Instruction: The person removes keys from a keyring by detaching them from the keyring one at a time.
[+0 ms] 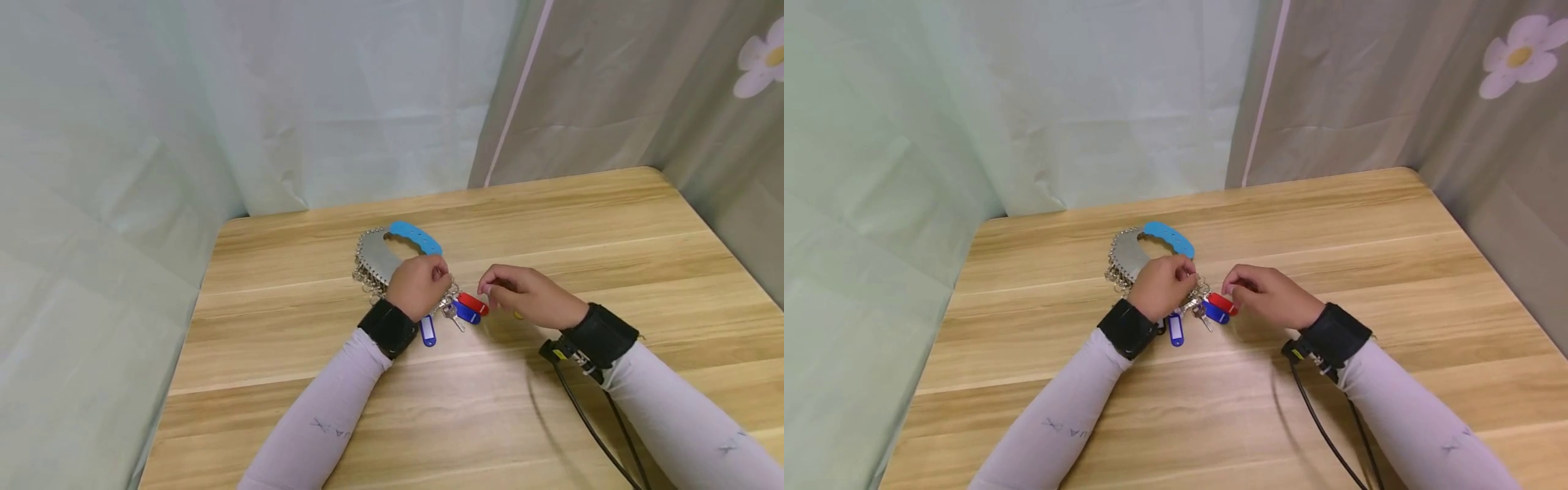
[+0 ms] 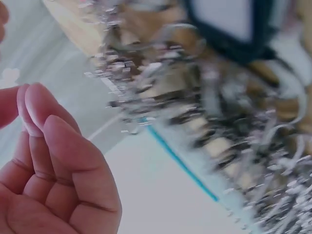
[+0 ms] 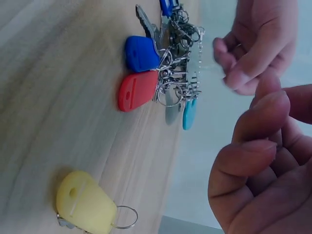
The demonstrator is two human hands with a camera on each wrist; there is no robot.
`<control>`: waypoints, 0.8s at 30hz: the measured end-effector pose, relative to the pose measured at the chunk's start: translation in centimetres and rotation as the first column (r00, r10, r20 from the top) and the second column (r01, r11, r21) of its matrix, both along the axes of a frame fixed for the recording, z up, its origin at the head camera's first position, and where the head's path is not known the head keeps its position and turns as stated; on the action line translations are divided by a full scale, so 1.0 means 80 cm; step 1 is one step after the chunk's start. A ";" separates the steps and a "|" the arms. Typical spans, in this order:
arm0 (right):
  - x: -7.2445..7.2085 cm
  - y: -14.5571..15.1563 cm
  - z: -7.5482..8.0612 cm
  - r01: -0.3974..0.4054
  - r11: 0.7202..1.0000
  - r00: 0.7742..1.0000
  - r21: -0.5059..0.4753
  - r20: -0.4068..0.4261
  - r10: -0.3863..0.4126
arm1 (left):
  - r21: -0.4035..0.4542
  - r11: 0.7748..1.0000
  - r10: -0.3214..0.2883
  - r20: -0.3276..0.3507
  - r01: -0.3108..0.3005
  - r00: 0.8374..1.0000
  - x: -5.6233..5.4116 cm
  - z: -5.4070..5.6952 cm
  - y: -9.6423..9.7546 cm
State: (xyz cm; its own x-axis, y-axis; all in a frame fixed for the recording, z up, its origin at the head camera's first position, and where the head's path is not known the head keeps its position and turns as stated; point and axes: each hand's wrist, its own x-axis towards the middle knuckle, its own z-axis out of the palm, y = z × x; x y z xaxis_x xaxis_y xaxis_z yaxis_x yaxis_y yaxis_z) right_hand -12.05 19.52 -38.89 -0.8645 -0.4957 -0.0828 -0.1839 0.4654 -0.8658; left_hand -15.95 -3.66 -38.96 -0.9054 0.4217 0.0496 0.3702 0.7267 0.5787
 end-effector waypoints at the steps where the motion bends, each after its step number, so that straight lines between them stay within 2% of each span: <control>1: -0.001 0.000 0.000 0.008 1.000 1.000 0.000 -0.006 -0.008 | -0.002 1.000 -0.008 0.007 0.008 1.000 0.003 0.004 0.001; 6: -0.003 0.000 0.001 0.038 0.999 0.999 -0.008 -0.023 -0.039 | -0.005 0.996 -0.094 0.026 0.094 0.995 0.025 0.020 0.013; 12: -0.010 -0.002 -0.002 0.063 0.998 0.997 -0.013 -0.037 -0.063 | -0.005 0.985 -0.172 0.008 0.172 0.985 0.044 0.023 0.026; 15: -0.014 -0.005 -0.004 0.081 0.997 0.995 -0.005 -0.057 -0.081 | -0.030 0.984 -0.173 -0.001 0.173 0.985 0.044 0.021 0.025; 19: -0.020 -0.011 -0.007 0.088 0.996 0.993 0.004 -0.084 -0.087 | -0.086 0.986 -0.144 -0.008 0.143 0.990 0.040 0.015 0.016; 24: -0.025 -0.019 -0.012 0.082 0.995 0.991 0.065 -0.111 -0.074 | -0.134 0.984 -0.115 0.009 0.115 0.993 0.036 0.007 0.003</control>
State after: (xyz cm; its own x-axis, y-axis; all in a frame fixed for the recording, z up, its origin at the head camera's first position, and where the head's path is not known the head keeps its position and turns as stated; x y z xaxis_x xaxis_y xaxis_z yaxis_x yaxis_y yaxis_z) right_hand -14.01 18.03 -39.87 -0.9060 -0.4228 -0.0186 -0.2353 0.5399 -0.8082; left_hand -13.07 -3.45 -38.39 -0.8503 0.5260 -0.0154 0.4553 0.7501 0.4796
